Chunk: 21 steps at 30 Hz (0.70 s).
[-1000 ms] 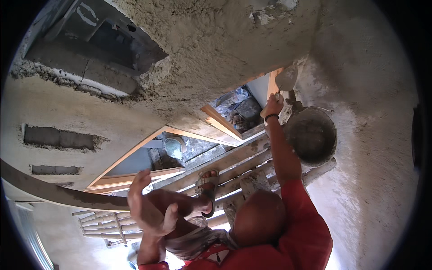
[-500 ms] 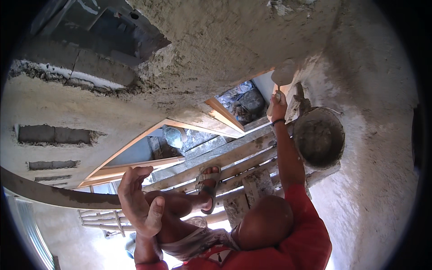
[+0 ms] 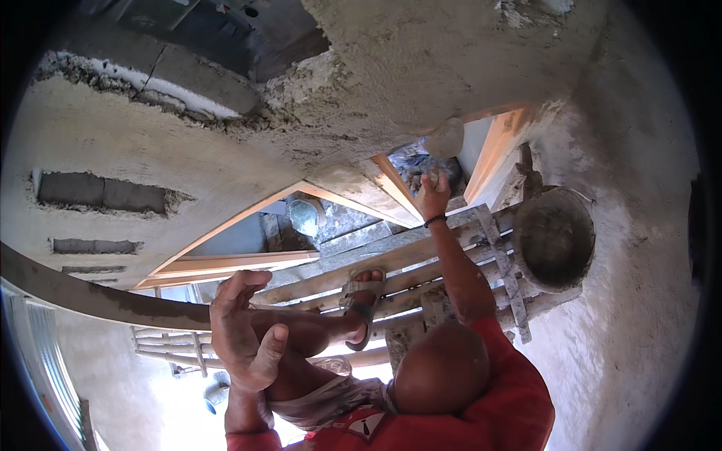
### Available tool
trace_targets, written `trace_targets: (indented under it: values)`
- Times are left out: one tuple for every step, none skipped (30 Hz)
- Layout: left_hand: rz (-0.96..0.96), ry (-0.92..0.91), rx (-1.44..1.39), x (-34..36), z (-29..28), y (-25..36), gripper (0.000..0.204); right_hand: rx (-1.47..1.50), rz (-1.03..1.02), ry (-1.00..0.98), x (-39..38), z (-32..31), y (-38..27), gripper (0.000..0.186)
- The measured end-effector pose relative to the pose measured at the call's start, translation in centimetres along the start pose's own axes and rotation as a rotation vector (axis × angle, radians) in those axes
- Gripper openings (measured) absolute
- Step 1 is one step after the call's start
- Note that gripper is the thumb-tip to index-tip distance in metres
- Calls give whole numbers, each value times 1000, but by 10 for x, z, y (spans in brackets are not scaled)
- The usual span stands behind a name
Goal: The person uses a trowel to apply wet cement mixture from a bucket onto a wall surface and smooths it using a wooden board while standing on a bamboo scaffold.
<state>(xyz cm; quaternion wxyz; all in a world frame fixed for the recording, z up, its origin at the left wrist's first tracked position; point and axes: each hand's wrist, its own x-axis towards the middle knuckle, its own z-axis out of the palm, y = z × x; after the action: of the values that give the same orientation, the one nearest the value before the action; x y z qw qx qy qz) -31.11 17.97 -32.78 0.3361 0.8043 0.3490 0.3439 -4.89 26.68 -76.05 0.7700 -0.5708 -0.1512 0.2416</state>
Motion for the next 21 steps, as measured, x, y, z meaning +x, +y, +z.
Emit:
trace_targets:
  values:
    - [0, 2, 3, -1, -2, -1, 70, -24, -13, -6, -6, 5, 0, 38]
    - [-4, 6, 12, -2, -5, 1, 70, -44, -20, -17, -14, 14, -2, 38]
    - [-3, 6, 11, -2, -7, -1, 69, 81, 48, -23, -19, 20, -2, 37]
    - [-3, 7, 3, -2, -8, -1, 68, 37, 14, -32, -24, 24, -2, 37]
    - [-9, 9, 0, -2, -10, -3, 68, -5, -14, -44, -30, 30, -5, 37]
    - [-14, 12, -2, -3, -12, -5, 67, -47, -43, -57, -38, 37, -8, 37]
    - [-16, 11, 0, -3, -13, -7, 66, -3, 18, -78, -46, 43, -12, 37]
    - [-16, 10, 3, -4, -15, -8, 66, -3, 25, -73, -52, 51, -17, 36]
    - [-12, 7, 4, -4, -17, -8, 66, -2, 28, -65, -55, 56, -18, 36]
    - [-11, 6, 5, -3, -18, -8, 65, -2, 32, -58, -57, 60, -19, 35]
    - [-11, 6, 6, -3, -19, -7, 64, 78, 76, -68, -60, 65, -15, 37]
    - [-13, 5, 10, -3, -20, -8, 64, 107, 81, -69, -64, 71, -15, 37]
    - [-11, 6, 18, -3, -21, -9, 63, 136, 86, -70, -68, 76, -16, 38]
    - [-10, 6, 27, -3, -22, -11, 62, 165, 92, -71, -73, 82, -17, 38]
    - [-6, 5, 33, -2, -24, -12, 61, 95, 19, -70, -76, 86, -17, 33]
    - [-14, -1, 51, -2, -26, -13, 62, 113, 52, -78, -79, 90, -17, 32]
    - [-23, -6, 69, -1, -28, -15, 63, 131, 85, -85, -83, 94, -18, 32]
    - [-31, -11, 84, -1, -29, -16, 65, 148, 116, -92, -86, 96, -15, 31]
    - [-36, -11, 86, -1, -30, -16, 64, 130, 91, -77, -87, 100, -12, 30]
    - [-41, -12, 87, 0, -31, -17, 64, 155, 95, -78, -89, 102, -9, 30]
    - [-48, -10, 90, -1, -32, -17, 64, 181, 103, -83, -92, 107, -9, 31]
